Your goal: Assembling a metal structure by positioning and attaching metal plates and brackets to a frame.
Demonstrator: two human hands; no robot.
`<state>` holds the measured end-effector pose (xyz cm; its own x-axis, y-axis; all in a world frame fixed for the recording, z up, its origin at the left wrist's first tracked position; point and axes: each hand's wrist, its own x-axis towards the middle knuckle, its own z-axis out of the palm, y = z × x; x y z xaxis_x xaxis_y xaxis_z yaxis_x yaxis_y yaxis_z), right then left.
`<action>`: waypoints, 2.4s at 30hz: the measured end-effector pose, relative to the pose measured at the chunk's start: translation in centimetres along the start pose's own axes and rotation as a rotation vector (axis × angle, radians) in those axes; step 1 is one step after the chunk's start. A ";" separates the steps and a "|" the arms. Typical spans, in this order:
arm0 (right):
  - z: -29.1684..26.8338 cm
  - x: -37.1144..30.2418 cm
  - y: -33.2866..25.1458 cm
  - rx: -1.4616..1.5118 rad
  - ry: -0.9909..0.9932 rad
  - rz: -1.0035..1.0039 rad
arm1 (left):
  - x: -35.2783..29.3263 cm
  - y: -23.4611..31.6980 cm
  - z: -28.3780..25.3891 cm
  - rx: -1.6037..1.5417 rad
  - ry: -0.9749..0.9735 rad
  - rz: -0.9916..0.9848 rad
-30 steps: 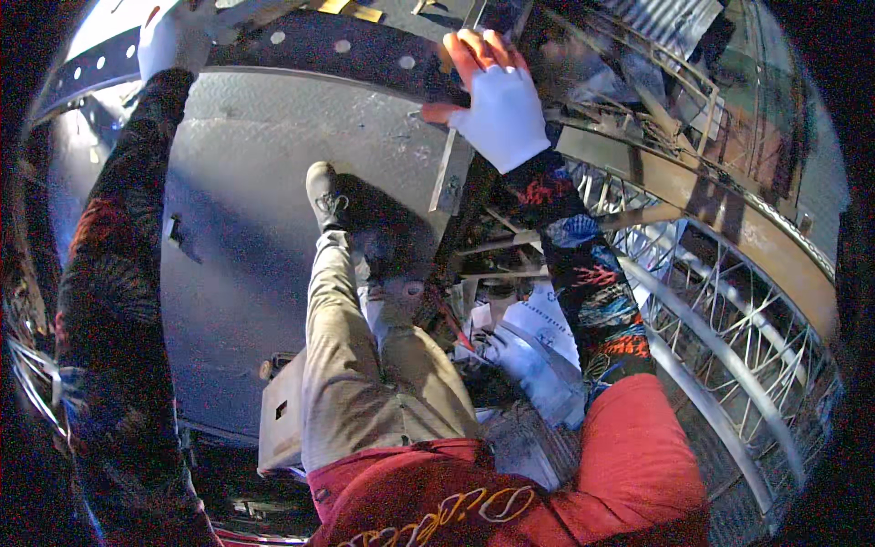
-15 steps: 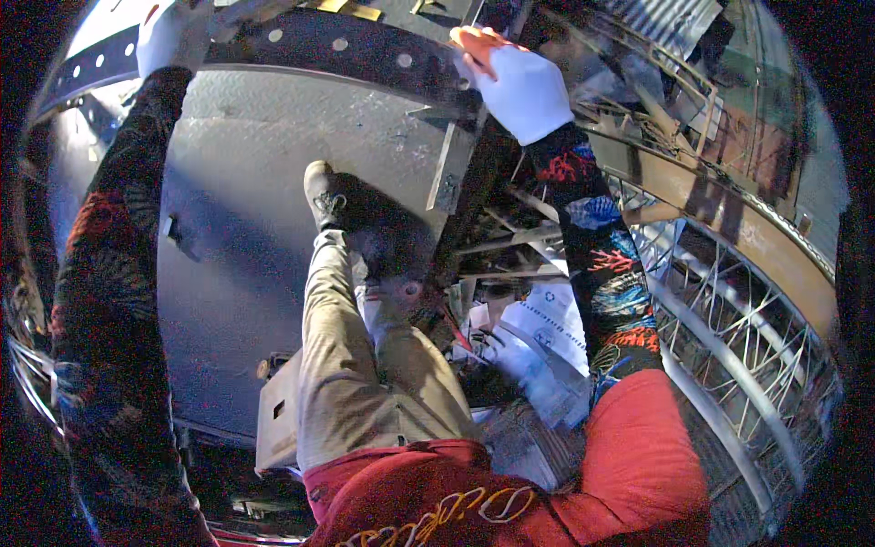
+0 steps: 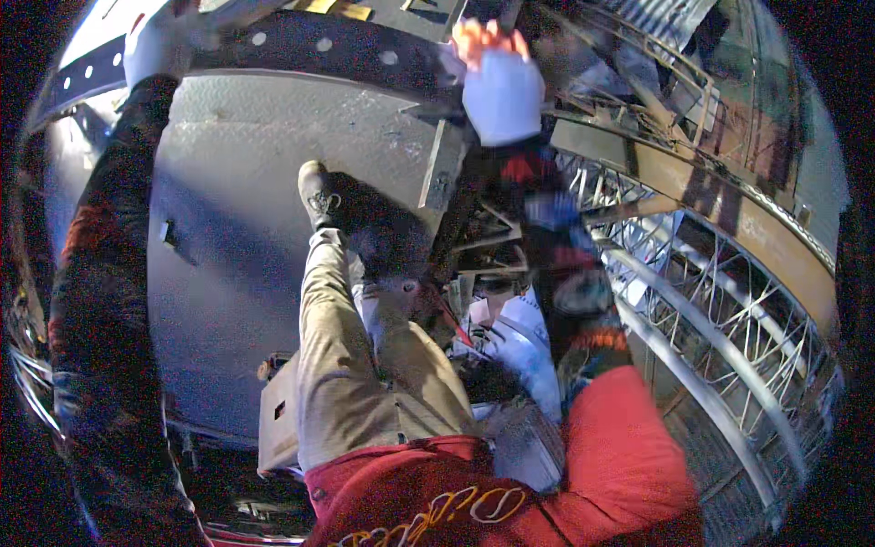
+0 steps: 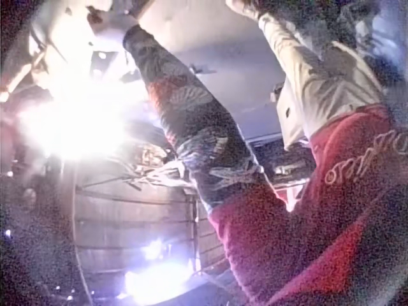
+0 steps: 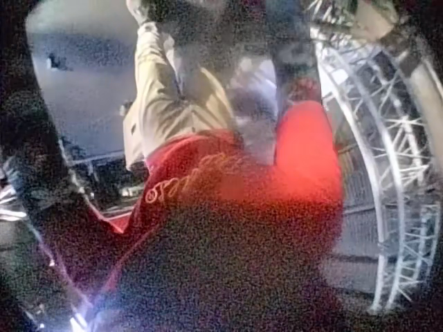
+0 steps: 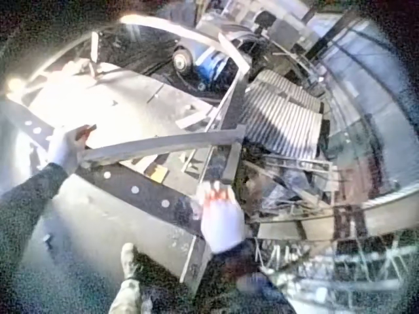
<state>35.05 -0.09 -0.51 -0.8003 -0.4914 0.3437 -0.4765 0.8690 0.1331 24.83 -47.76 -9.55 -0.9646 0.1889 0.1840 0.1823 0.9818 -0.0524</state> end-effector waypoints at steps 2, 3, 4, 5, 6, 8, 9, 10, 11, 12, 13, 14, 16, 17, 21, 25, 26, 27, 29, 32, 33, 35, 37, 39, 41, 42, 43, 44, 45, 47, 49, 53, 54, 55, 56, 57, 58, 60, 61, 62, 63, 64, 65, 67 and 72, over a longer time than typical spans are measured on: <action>-1.0 1.6 0.3 0.117 -0.239 0.226 | 0.4 2.0 -1.9 -0.020 0.040 0.006; -0.5 0.2 0.0 -0.003 -0.176 0.115 | 0.1 3.3 -2.9 -0.023 0.046 0.015; -0.1 -1.7 -0.2 -0.130 -0.105 0.003 | 0.1 5.1 -4.3 -0.004 0.064 0.030; 0.1 -3.5 -2.1 -0.041 -0.062 0.000 | -0.6 5.5 -5.9 0.055 0.081 0.057; -0.1 -5.2 -2.2 0.115 -0.146 0.032 | -0.4 6.1 -7.0 0.091 0.104 0.067; -0.5 -3.7 -1.9 0.120 0.009 -0.014 | -0.7 6.3 -7.9 0.100 0.107 0.073; 0.1 -2.1 -1.1 0.037 -0.028 0.025 | -0.5 5.8 -7.7 -0.038 0.051 -0.016; 1.0 -0.2 0.1 -0.043 -0.055 0.061 | -0.1 5.3 -7.3 -0.170 0.001 -0.109; 1.2 0.5 1.4 0.039 -0.036 0.105 | 0.2 5.2 -6.1 -0.185 0.023 -0.129; 1.0 0.8 2.4 0.120 -0.016 0.150 | 0.2 5.0 -5.0 -0.193 0.028 -0.128; 1.0 0.1 1.4 -0.035 -0.079 0.106 | 0.3 5.0 -4.3 -0.284 0.020 -0.149; 1.0 -0.8 -1.0 -0.173 -0.129 0.062 | 0.3 4.0 -4.3 -0.353 0.013 -0.172; -0.2 -4.7 -4.0 0.196 -0.160 0.123 | 0.2 3.2 -4.1 -0.291 0.104 -0.128; 0.0 -5.2 -3.0 0.163 -0.092 0.082 | 0.1 4.2 -4.9 -0.321 0.054 -0.152; 2.0 -0.3 3.1 0.146 0.110 0.124 | 0.6 5.8 -5.2 -0.415 0.021 -0.194; 0.6 -2.1 -1.8 0.213 -0.106 0.458 | -0.5 1.9 -3.3 -0.231 0.097 0.010; 0.7 -3.6 -2.5 0.267 0.115 0.249 | 0.0 2.3 -3.7 -0.227 0.108 0.010; 1.5 -4.4 -2.1 0.232 0.155 0.188 | 0.3 3.3 -4.1 -0.167 0.066 -0.026; 1.0 -3.7 -1.4 0.118 0.029 0.220 | -0.3 3.8 -3.5 -0.388 0.171 0.055; 0.6 0.6 1.2 0.178 -0.094 0.411 | 0.5 4.7 -4.3 -0.312 -0.055 -0.150; 0.0 0.2 1.0 0.093 -0.235 0.423 | 0.0 3.4 -2.8 -0.181 0.054 0.081; -0.4 -0.1 -2.3 0.052 -0.201 0.311 | -1.0 -1.8 -1.2 -0.133 0.054 0.065; 1.3 -5.9 0.4 -0.061 -0.030 0.103 | 0.2 6.3 -3.0 -0.310 0.033 -0.076; 1.3 -2.9 0.8 0.014 -0.064 0.100 | -0.1 4.3 -4.2 -0.551 0.020 -0.153; 0.2 0.8 1.9 0.098 -0.155 0.137 | -0.2 4.3 -4.6 -0.830 0.009 -0.228; 0.9 1.2 4.1 0.085 -0.132 0.140 | 0.4 5.7 -4.9 -0.580 0.007 -0.176; 0.3 1.1 3.2 0.067 -0.239 0.192 | 0.3 5.9 -5.3 -0.306 -0.002 -0.130; -0.5 1.2 1.3 0.063 -0.335 0.241 | -0.1 5.2 -5.6 -0.286 -0.008 -0.134; -1.0 -0.3 -0.6 -0.003 -0.286 0.134 | -0.6 4.6 -5.7 -0.305 0.005 -0.163; -1.8 -3.6 -2.0 0.072 -0.218 -0.067 | -1.0 5.6 -6.2 -0.368 0.222 -0.108; -2.2 -3.0 -0.3 0.006 -0.278 -0.216 | -0.8 5.5 -6.7 -0.342 0.177 -0.136; -0.4 2.0 4.5 -0.043 -0.419 -0.043 | 0.7 5.1 -5.2 -0.239 -0.014 -0.183; -0.2 2.4 4.9 -0.093 -0.223 -0.053 | 0.9 5.2 -4.6 -0.258 -0.049 -0.176; -0.7 1.8 2.3 -0.200 -0.363 -0.108 | 0.3 4.4 -4.5 -0.246 -0.027 -0.165; -1.3 0.8 -0.1 -0.313 -0.499 -0.166 | -0.1 3.8 -4.9 -0.236 -0.005 -0.160; 0.8 -2.6 0.7 -0.040 -0.077 -0.208 | 0.3 4.5 -4.7 -0.254 0.018 -0.155; -0.7 -2.4 -0.7 0.192 0.006 -0.292 | -0.1 4.2 -5.1 -0.247 0.022 -0.161; 0.6 -2.5 1.4 0.074 -0.068 -0.269 | 0.0 3.1 -5.5 -0.235 0.007 -0.193; 0.3 -1.4 3.6 -0.207 -0.317 -0.256 | 0.0 3.9 -4.5 -0.268 -0.002 -0.212; 1.2 -0.2 7.3 0.001 -0.027 -0.239 | 0.4 4.6 -4.0 -0.284 0.005 -0.227; 0.8 2.0 6.3 -0.082 -0.249 -0.068 | -0.2 4.2 -3.7 -0.279 0.003 -0.252; -0.1 3.8 5.7 -0.180 -0.469 0.107 | -0.3 4.1 -3.7 -0.281 0.018 -0.284; -0.4 2.4 4.8 -0.096 -0.290 -0.162 | -0.4 2.9 -3.7 -0.268 0.021 -0.289; -0.4 -0.7 2.3 0.045 -0.052 -0.196 | -0.4 1.2 -3.8 -0.428 -0.071 -0.205; -1.0 -3.4 2.1 0.336 -0.121 -0.002 | -0.4 2.8 -3.7 -0.256 0.008 -0.058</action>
<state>37.15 3.49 -0.48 -0.8272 -0.5135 0.2283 -0.5548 0.8107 -0.1870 26.47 -45.04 -6.13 -0.9736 0.1311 0.1869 0.1697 0.9633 0.2082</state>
